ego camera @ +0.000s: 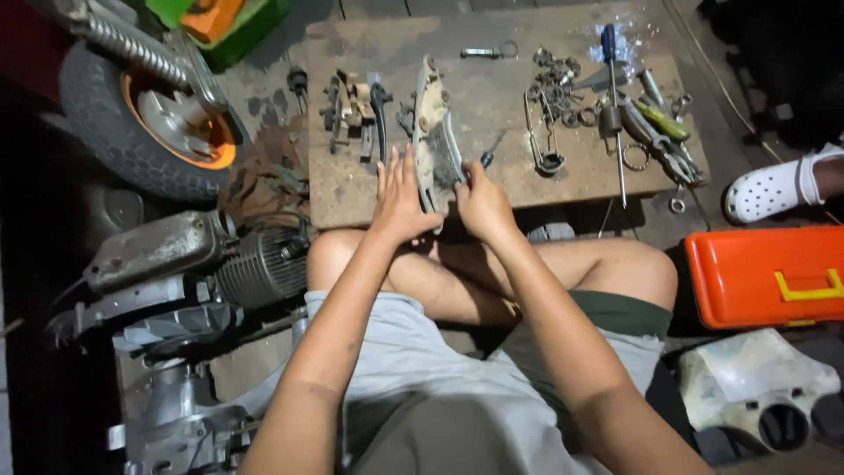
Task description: Cleaning a metal motorcycle component using a wire brush and a scraping tool to remove dirt and grease.
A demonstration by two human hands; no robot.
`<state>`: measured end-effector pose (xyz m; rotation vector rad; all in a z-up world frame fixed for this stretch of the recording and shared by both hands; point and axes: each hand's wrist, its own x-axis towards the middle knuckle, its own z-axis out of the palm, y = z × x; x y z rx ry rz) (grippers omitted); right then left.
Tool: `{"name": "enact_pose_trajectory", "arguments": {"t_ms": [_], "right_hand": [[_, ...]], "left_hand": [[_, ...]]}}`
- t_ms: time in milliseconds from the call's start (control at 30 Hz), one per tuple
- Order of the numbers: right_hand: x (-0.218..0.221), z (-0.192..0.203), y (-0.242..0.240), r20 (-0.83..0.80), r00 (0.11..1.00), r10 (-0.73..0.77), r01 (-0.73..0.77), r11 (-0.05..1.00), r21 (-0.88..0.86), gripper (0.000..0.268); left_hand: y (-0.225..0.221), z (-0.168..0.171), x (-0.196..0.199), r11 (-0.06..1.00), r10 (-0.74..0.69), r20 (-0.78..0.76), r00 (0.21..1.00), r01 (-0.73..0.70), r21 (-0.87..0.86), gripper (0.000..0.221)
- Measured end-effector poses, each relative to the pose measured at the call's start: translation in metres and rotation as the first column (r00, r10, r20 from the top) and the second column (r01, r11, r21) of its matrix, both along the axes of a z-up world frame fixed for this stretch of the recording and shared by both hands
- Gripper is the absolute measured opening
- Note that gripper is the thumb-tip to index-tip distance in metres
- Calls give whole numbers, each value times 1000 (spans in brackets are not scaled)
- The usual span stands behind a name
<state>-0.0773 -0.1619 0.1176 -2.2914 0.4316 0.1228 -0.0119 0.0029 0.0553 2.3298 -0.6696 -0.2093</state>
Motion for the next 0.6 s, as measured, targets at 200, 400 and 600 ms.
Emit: {"name": "enact_pose_trajectory", "arguments": {"t_ms": [200, 400, 600], "right_hand": [[-27, 44, 10, -109, 985, 136, -145, 987, -73, 43], [2, 9, -23, -21, 993, 115, -115, 993, 5, 43], [-28, 16, 11, -84, 994, 76, -78, 996, -30, 46]], "left_hand": [[0, -3, 0, 1000, 4, -16, 1000, -4, 27, 130], [0, 0, -1, 1000, 1, -18, 1000, -1, 10, 128], [-2, -1, -3, 1000, 13, -20, 1000, -13, -2, 129]]}}
